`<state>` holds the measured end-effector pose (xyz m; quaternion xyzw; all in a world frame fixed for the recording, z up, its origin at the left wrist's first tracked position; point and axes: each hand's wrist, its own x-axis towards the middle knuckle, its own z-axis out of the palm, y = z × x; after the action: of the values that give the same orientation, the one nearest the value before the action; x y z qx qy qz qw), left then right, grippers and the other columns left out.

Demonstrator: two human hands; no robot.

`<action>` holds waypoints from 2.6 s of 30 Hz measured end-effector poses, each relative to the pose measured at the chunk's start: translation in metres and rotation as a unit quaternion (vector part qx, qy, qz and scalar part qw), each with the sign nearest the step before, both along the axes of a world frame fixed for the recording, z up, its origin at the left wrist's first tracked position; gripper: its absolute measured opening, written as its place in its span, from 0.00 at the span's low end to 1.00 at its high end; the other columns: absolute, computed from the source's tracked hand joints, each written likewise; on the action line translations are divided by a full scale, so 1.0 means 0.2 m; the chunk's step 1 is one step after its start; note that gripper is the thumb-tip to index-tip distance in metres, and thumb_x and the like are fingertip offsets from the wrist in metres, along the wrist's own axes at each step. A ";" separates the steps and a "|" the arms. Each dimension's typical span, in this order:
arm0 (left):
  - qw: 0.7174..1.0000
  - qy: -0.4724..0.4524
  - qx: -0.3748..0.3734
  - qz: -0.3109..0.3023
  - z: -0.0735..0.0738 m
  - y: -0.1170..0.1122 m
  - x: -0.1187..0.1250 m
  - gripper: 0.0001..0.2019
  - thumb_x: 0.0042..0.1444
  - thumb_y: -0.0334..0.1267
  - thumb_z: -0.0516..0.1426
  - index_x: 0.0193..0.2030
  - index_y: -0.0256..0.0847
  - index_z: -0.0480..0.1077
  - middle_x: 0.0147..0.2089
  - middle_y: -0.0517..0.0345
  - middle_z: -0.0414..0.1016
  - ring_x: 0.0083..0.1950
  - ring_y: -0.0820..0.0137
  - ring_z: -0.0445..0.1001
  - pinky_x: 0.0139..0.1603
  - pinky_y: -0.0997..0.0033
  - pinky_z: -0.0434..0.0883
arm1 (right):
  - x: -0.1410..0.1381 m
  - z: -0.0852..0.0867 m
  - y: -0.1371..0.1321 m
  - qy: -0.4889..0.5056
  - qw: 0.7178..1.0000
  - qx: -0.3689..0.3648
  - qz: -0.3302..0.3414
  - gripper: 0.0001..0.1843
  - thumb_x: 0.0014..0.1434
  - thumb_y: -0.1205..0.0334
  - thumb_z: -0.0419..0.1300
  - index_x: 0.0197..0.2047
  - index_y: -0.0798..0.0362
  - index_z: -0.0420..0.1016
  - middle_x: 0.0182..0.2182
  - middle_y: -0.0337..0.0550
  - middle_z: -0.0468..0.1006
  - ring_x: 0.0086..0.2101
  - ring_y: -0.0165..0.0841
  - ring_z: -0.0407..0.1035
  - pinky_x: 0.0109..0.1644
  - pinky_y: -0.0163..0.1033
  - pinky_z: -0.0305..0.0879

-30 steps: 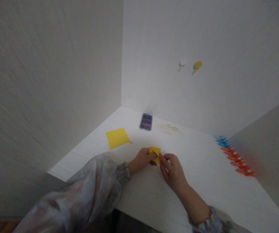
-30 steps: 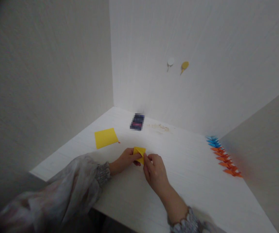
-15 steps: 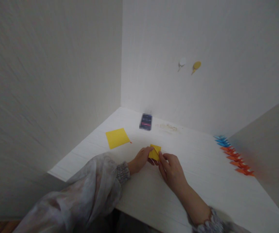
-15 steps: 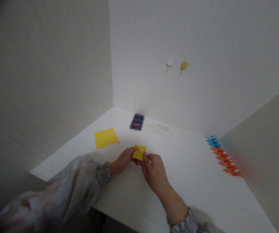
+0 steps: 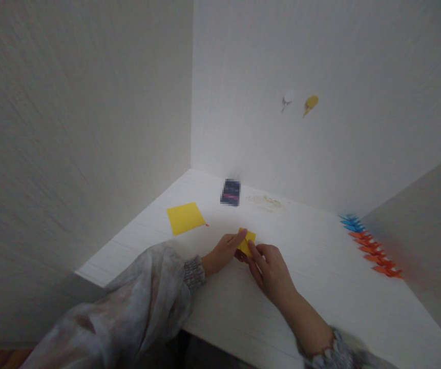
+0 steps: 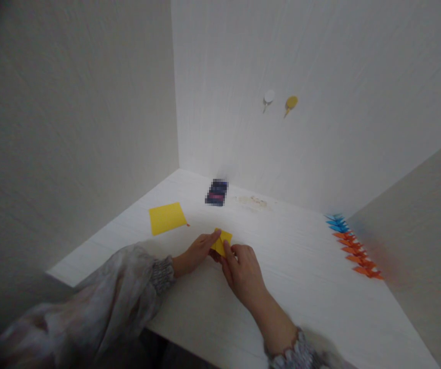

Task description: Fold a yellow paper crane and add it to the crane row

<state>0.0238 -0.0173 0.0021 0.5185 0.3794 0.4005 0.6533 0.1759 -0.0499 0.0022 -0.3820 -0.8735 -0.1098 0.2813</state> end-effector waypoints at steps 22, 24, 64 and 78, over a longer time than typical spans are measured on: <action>1.000 0.009 0.020 0.013 0.00 0.00 0.00 0.25 0.49 0.55 0.47 0.29 0.31 0.69 0.22 0.54 0.70 0.21 0.75 0.67 0.23 0.76 0.63 | 0.00 -0.03 -0.03 0.209 0.973 -0.097 -0.002 0.13 0.54 0.69 0.51 0.45 0.54 0.63 0.28 0.43 0.68 0.29 0.31 0.64 0.32 0.38 0.65; 1.000 -0.001 0.010 0.016 0.00 0.00 0.00 0.24 0.49 0.54 0.47 0.28 0.31 0.68 0.22 0.55 0.69 0.21 0.75 0.67 0.23 0.76 0.63 | 0.00 -0.02 -0.03 0.204 0.975 -0.084 0.023 0.15 0.54 0.71 0.50 0.46 0.53 0.63 0.30 0.44 0.68 0.31 0.32 0.64 0.34 0.39 0.65; 0.999 0.012 0.033 -0.015 0.02 0.00 -0.02 0.16 0.37 0.44 0.61 0.30 0.33 0.72 0.26 0.57 0.70 0.25 0.77 0.64 0.28 0.76 0.61 | 0.05 -0.03 0.01 0.379 0.891 -0.251 0.018 0.07 0.54 0.63 0.53 0.35 0.50 0.71 0.29 0.41 0.70 0.31 0.32 0.65 0.35 0.38 0.63; 0.999 0.007 0.029 -0.010 0.00 0.01 -0.02 0.16 0.37 0.43 0.61 0.30 0.33 0.72 0.26 0.57 0.71 0.25 0.76 0.65 0.27 0.77 0.62 | 0.05 -0.01 -0.01 0.429 0.846 -0.312 0.058 0.10 0.55 0.63 0.52 0.37 0.49 0.73 0.26 0.41 0.68 0.28 0.30 0.63 0.30 0.35 0.61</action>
<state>0.0195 -0.0162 0.0027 0.5441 0.3673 0.4014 0.6387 0.1861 -0.0510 0.0011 -0.4068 -0.6744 0.3599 0.5001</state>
